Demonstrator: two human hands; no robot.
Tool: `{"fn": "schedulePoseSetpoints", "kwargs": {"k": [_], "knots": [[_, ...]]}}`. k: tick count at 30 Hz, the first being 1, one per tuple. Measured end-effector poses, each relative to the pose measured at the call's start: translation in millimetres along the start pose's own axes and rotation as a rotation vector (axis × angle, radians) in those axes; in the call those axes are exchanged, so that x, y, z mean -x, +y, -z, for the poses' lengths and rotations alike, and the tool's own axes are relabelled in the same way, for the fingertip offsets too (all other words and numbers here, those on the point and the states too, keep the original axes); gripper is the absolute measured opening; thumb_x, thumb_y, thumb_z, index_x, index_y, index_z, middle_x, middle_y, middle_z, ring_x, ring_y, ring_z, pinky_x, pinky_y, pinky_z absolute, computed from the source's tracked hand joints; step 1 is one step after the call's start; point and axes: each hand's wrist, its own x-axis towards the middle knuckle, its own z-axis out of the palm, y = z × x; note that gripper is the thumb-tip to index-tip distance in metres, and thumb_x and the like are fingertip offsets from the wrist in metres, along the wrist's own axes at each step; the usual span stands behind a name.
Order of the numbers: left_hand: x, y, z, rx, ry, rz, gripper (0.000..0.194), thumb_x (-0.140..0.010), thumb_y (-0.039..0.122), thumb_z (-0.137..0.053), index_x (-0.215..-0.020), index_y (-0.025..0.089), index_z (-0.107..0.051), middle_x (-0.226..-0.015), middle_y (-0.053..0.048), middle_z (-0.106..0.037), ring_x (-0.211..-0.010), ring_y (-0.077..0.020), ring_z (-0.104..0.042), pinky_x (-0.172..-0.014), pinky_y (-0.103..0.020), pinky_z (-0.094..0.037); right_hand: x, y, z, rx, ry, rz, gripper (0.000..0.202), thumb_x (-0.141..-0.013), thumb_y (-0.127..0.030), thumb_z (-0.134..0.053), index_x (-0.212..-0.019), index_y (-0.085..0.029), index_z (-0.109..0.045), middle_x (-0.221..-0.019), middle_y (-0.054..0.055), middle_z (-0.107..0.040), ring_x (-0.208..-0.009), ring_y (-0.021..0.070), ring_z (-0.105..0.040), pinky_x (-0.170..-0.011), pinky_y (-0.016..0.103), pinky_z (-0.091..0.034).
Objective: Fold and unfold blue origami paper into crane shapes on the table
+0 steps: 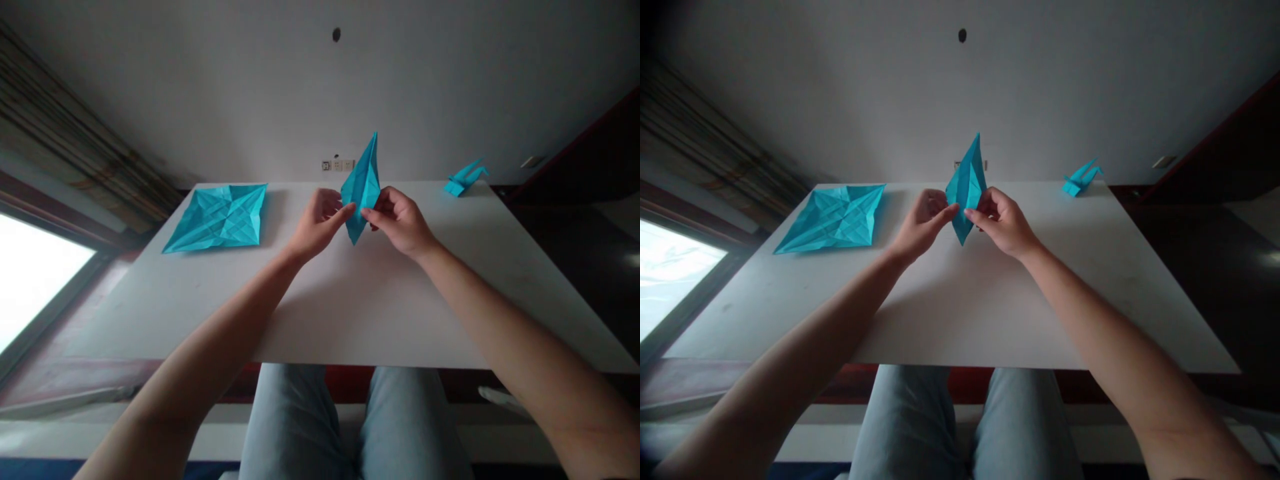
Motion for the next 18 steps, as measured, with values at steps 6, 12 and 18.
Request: {"fn": "schedulePoseSetpoints", "kwargs": {"k": [6,12,18], "knots": [[-8,-13,-6.9,0.166,-0.048,-0.018,0.056,-0.104,0.04,-0.114,-0.093,0.027,-0.061,-0.082,0.005,-0.068,-0.066,-0.012,-0.063,-0.064,-0.028,-0.05,4,-3,0,0.06,-0.005,-0.034,0.07,-0.086,-0.082,-0.115,-0.102,-0.034,-0.067,-0.094,0.001,-0.075,-0.084,0.0254,-0.07,-0.072,0.04,-0.065],[-2,-4,-6.0,0.169,0.007,-0.024,0.056,-0.101,0.036,-0.116,-0.098,0.028,-0.06,-0.087,0.005,-0.074,-0.07,-0.0142,-0.078,-0.065,-0.028,-0.057,4,-1,2,0.097,-0.026,-0.04,0.067,-0.084,-0.08,-0.117,-0.105,-0.033,-0.075,-0.092,0.001,-0.076,-0.082,0.0256,-0.07,-0.068,0.041,-0.064],[-4,-8,-6.6,0.177,-0.049,-0.01,0.059,-0.101,0.036,-0.115,-0.094,0.027,-0.057,-0.085,0.006,-0.074,-0.072,-0.0138,-0.078,-0.069,-0.027,-0.062,5,1,3,0.072,0.017,-0.053,0.07,-0.088,-0.082,-0.115,-0.098,-0.033,-0.066,-0.097,0.002,-0.08,-0.086,0.0259,-0.077,-0.058,0.035,-0.063]]}}
